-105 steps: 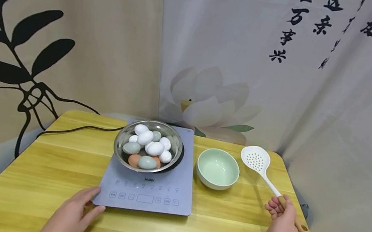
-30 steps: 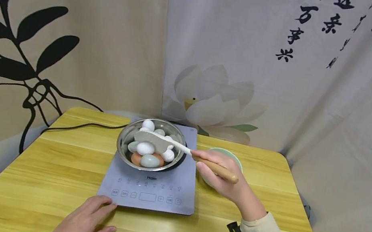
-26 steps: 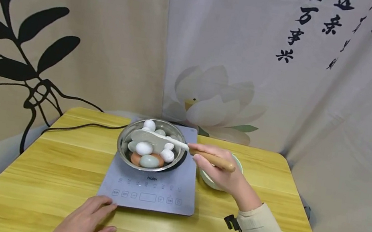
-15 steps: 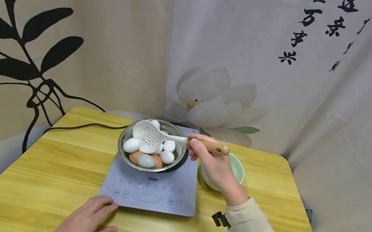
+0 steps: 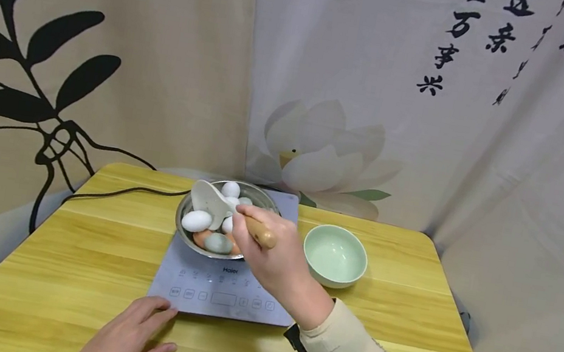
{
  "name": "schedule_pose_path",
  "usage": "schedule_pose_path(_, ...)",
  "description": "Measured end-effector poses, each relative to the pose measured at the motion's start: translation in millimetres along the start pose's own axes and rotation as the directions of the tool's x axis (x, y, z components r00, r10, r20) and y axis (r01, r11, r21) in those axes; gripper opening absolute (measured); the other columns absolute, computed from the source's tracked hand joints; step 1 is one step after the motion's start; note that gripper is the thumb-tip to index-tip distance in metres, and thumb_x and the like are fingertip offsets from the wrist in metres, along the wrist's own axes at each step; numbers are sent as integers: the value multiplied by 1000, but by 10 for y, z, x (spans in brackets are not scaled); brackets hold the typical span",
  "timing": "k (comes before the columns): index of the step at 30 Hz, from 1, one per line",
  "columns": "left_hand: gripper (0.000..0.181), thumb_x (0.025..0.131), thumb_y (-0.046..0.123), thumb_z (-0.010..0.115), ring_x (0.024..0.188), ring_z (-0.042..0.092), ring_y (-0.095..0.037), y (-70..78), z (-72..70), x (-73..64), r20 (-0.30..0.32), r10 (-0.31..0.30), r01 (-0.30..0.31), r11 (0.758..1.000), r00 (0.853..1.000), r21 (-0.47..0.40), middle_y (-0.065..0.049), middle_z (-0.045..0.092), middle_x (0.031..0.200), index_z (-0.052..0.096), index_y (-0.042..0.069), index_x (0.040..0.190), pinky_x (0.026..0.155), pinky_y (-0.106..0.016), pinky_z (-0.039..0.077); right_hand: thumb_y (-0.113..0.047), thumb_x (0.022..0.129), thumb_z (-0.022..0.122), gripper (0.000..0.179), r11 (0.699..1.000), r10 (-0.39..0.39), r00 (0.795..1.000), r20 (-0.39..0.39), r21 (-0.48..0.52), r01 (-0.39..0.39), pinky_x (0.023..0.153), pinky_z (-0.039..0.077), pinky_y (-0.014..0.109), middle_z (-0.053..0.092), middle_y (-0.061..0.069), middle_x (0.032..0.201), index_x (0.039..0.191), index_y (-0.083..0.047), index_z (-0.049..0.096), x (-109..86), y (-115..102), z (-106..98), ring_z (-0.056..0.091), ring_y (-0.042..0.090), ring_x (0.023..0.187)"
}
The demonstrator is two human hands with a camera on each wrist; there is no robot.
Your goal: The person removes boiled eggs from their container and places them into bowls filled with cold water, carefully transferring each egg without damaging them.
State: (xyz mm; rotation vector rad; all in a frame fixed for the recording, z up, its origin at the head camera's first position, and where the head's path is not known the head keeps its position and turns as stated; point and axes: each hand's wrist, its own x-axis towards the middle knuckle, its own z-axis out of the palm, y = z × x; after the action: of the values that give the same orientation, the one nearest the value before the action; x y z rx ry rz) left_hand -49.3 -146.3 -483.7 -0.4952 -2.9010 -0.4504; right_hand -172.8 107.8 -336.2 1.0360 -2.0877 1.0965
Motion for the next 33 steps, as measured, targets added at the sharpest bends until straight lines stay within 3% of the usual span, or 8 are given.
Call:
schedule_pose_path(3,56,86,46,88,122,63,-21,-16,12,-2,-25,18,-18,1000,1000,9,-4,66,129,76,9,126,104,-42,59,-1,100,66,28,1000,22,1000,-23,-10,-22,56,44,18,80,14,91,72,-3,68,18,-66,50,40,1,59)
schedule_pose_path(5,56,86,46,88,122,63,-21,-24,26,-4,-36,25,-25,1000,999,10,-4,66,128,76,9,126,103,-42,60,0,99,66,28,999,29,999,-38,-21,-30,53,39,16,80,17,95,71,-3,68,-11,-95,72,33,0,56)
schedule_pose_path(10,55,85,46,89,120,63,-20,-35,40,-11,-66,39,-38,999,997,25,-3,66,127,76,10,125,102,-41,60,-3,98,68,19,996,75,994,-78,-44,-79,52,46,15,82,16,97,109,6,80,-102,-137,79,44,0,57)
schedule_pose_path(16,55,85,47,88,121,63,-20,-29,36,-4,-55,31,-30,999,998,24,-3,66,128,76,10,125,103,-41,60,-7,100,67,20,974,227,972,-56,19,-226,49,44,16,81,13,88,110,4,80,-85,-107,26,46,1,59)
schedule_pose_path(23,55,83,46,90,119,64,-19,-64,39,-5,-98,59,-55,998,993,44,-1,66,126,77,11,123,100,-40,61,-5,100,67,15,996,86,996,-14,-16,-86,49,45,13,75,4,79,107,0,80,-45,-132,144,48,0,56)
schedule_pose_path(25,55,84,46,89,119,64,-18,-72,43,0,-92,65,-61,997,994,41,-1,66,126,77,12,124,100,-40,61,-7,101,67,14,991,131,991,-16,-9,-131,48,44,14,70,0,73,105,-3,80,-45,-137,160,49,0,57)
schedule_pose_path(28,55,86,47,87,120,63,-19,-75,46,9,-67,65,-64,998,996,22,-2,65,128,76,11,126,101,-42,60,-17,104,67,17,945,318,948,-2,74,-317,48,48,18,68,1,70,102,-6,80,-72,-111,123,53,2,56)
schedule_pose_path(33,56,86,48,86,120,63,-20,-83,53,-3,-53,70,-69,997,996,28,-3,65,128,76,9,126,102,-42,60,-29,106,67,27,728,624,776,85,296,-618,54,61,32,77,15,84,107,-6,80,-235,-37,-15,68,13,62)
